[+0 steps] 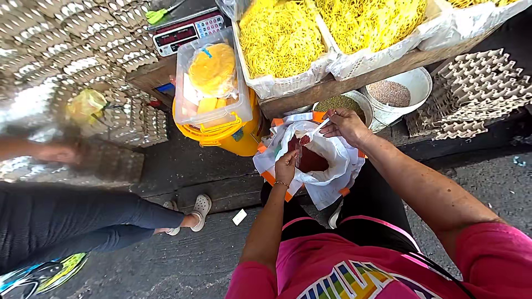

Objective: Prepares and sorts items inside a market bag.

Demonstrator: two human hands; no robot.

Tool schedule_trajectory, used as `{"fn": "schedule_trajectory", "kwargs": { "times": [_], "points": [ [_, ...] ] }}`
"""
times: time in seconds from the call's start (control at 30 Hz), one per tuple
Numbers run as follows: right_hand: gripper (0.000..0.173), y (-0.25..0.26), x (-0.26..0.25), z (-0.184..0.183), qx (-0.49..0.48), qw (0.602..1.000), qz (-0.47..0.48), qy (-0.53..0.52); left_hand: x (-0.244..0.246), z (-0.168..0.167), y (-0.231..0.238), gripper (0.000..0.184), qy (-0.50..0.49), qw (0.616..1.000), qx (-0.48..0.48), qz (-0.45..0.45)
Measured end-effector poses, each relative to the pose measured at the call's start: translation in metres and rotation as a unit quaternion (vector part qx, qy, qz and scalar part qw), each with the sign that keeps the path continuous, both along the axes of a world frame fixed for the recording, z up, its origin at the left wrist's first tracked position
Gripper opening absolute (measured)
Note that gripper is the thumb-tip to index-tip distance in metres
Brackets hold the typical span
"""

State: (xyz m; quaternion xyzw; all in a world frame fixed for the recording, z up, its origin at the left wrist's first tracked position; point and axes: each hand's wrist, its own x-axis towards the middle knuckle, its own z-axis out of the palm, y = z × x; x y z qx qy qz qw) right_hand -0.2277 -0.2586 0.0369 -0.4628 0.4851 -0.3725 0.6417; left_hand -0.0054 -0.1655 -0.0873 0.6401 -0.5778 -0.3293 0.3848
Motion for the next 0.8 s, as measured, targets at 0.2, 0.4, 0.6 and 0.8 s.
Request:
{"fn": "schedule_trajectory", "kwargs": {
  "times": [0.2, 0.4, 0.6, 0.8],
  "points": [
    [0.028, -0.004, 0.001, -0.005, 0.0, 1.0, 0.001, 0.029, -0.005, -0.004, 0.001, 0.026, 0.0, 1.0, 0.013, -0.005],
    [0.028, -0.006, 0.0, -0.006, -0.006, 0.998, 0.011, 0.06, -0.009, -0.003, 0.001, 0.026, -0.014, 1.0, 0.016, -0.006],
    [0.03, -0.006, 0.005, 0.001, -0.027, 0.996, 0.023, 0.084, -0.012, -0.002, 0.0, 0.027, -0.032, 0.999, 0.037, -0.012],
    [0.032, -0.008, 0.008, -0.004, -0.055, 0.986, 0.046, 0.148, -0.013, -0.005, 0.0, 0.027, -0.034, 0.999, 0.03, -0.014]
  ]
}}
